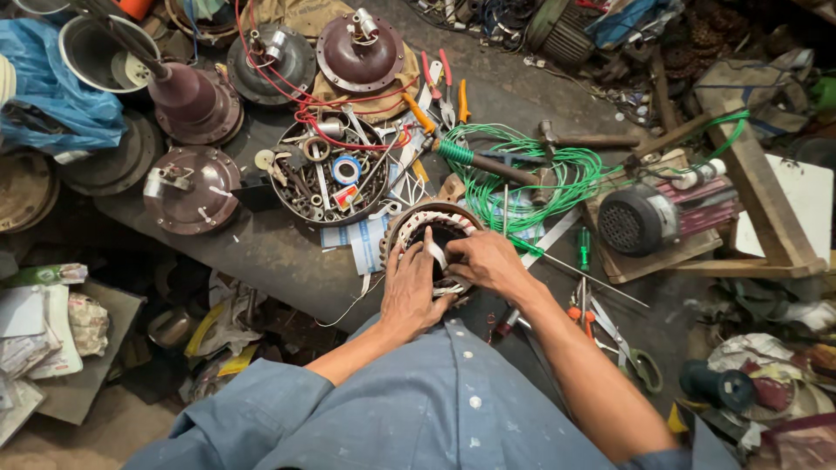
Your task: The person works on a motor stator, inserting white insulating tape into the slots and using a hammer to tap the tape into place. The person repeatedly adjusts the tape and taps it with the hammer throughout the clip.
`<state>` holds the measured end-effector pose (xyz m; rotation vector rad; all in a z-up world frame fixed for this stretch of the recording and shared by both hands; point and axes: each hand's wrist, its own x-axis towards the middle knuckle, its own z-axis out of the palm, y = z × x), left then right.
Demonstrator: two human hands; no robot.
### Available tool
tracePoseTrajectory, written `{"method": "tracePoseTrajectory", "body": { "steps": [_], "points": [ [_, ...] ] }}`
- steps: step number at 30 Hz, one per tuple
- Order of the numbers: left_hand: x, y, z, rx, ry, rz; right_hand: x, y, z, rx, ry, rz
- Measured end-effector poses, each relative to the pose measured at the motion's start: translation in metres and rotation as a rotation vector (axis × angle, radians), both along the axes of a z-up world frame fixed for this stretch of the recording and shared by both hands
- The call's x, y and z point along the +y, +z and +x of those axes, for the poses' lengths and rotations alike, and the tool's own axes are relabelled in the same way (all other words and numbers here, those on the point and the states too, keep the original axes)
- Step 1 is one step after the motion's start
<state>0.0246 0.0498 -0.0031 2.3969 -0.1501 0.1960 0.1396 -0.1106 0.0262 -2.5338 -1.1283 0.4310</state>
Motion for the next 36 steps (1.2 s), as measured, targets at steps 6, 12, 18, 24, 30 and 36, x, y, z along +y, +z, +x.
{"method": "tracePoseTrajectory", "body": {
  "steps": [6, 12, 18, 24, 30, 36],
  "points": [
    [-0.002, -0.004, -0.001, -0.007, 0.015, -0.008, -0.001, -0.002, -0.006, 0.088, -0.141, -0.121],
    [0.001, -0.005, -0.001, -0.042, 0.004, -0.073, -0.001, 0.014, -0.007, 0.192, -0.189, 0.049],
    [-0.009, 0.002, 0.003, -0.079, 0.032, -0.227, -0.014, 0.038, -0.015, 0.344, -0.255, 0.348],
    [-0.028, 0.014, 0.01, 0.077, 0.005, -0.325, -0.036, 0.032, -0.033, 0.311, -0.39, 0.409],
    [-0.027, 0.021, -0.002, -0.062, -0.065, -0.289, -0.13, -0.012, -0.045, 0.171, -0.824, 0.729],
    [-0.026, 0.026, -0.011, -0.092, -0.154, -0.112, -0.219, -0.086, -0.108, 0.164, -1.257, 0.248]
  ]
}}
